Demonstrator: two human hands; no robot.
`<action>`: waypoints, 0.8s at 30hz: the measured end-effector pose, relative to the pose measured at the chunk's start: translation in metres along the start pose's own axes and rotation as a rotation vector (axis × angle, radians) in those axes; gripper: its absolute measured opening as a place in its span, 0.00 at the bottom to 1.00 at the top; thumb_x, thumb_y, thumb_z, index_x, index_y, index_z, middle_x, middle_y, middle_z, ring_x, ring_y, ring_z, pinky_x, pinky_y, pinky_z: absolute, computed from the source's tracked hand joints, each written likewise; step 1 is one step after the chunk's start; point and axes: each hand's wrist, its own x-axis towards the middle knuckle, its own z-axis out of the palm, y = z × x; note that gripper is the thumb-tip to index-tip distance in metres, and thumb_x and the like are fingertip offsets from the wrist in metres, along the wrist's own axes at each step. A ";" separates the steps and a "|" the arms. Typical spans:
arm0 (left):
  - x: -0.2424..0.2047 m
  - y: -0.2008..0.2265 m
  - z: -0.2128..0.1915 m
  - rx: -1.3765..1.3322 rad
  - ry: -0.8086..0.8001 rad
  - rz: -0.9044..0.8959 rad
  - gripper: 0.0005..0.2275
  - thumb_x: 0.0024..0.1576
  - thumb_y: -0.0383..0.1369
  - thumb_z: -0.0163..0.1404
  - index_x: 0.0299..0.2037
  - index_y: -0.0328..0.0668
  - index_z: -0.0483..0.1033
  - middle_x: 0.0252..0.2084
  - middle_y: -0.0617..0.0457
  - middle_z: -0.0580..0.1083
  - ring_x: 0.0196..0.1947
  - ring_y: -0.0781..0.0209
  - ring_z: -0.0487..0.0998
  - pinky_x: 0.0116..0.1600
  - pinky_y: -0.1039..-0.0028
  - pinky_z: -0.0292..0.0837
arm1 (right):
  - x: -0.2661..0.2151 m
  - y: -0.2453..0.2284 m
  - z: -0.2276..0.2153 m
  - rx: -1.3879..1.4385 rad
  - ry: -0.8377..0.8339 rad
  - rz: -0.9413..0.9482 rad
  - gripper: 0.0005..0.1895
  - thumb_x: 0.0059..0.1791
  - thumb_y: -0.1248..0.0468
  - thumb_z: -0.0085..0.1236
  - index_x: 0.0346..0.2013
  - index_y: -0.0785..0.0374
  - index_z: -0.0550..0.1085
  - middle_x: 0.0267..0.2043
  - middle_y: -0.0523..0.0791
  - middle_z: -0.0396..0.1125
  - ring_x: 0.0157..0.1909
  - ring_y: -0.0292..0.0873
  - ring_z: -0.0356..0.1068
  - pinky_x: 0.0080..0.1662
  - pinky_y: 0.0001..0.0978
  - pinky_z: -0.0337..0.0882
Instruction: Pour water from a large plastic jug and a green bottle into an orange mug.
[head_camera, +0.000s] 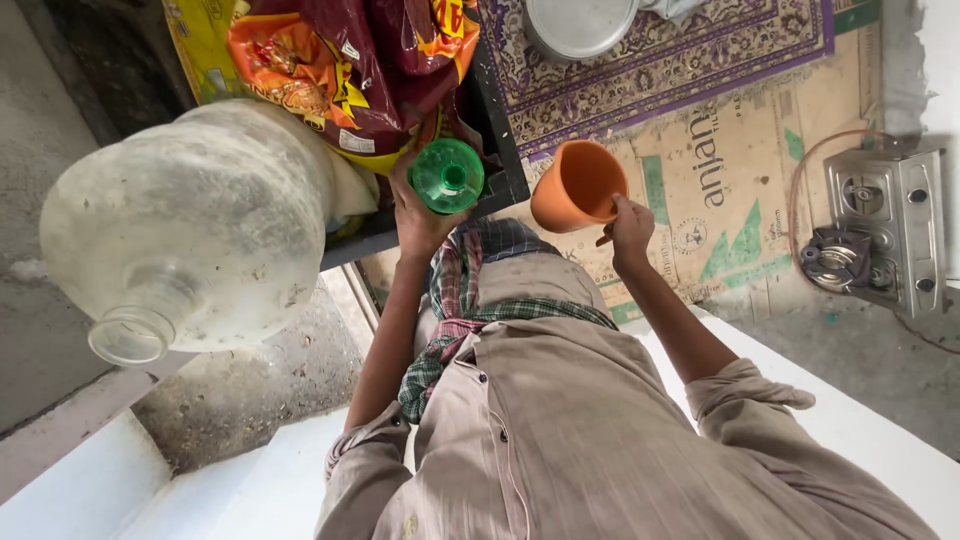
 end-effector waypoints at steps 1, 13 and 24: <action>-0.003 0.002 -0.003 0.005 -0.018 0.009 0.54 0.43 0.47 0.74 0.71 0.38 0.47 0.68 0.36 0.60 0.67 0.35 0.66 0.68 0.49 0.69 | -0.001 0.003 -0.005 0.011 0.016 0.019 0.16 0.54 0.58 0.52 0.29 0.68 0.73 0.16 0.42 0.60 0.15 0.35 0.59 0.18 0.34 0.68; -0.078 0.053 -0.072 -0.166 -0.037 -0.414 0.10 0.71 0.30 0.43 0.58 0.31 0.68 0.52 0.38 0.78 0.51 0.49 0.82 0.54 0.63 0.80 | 0.010 0.012 -0.016 0.114 0.106 0.033 0.15 0.54 0.58 0.52 0.27 0.64 0.71 0.14 0.41 0.56 0.13 0.35 0.55 0.18 0.35 0.69; -0.008 0.060 0.066 -0.011 -0.334 0.076 0.06 0.63 0.31 0.54 0.47 0.42 0.73 0.44 0.45 0.73 0.34 0.45 0.79 0.37 0.60 0.76 | 0.012 0.005 -0.022 0.129 0.136 0.000 0.16 0.55 0.58 0.53 0.27 0.64 0.71 0.15 0.40 0.57 0.15 0.34 0.57 0.19 0.34 0.69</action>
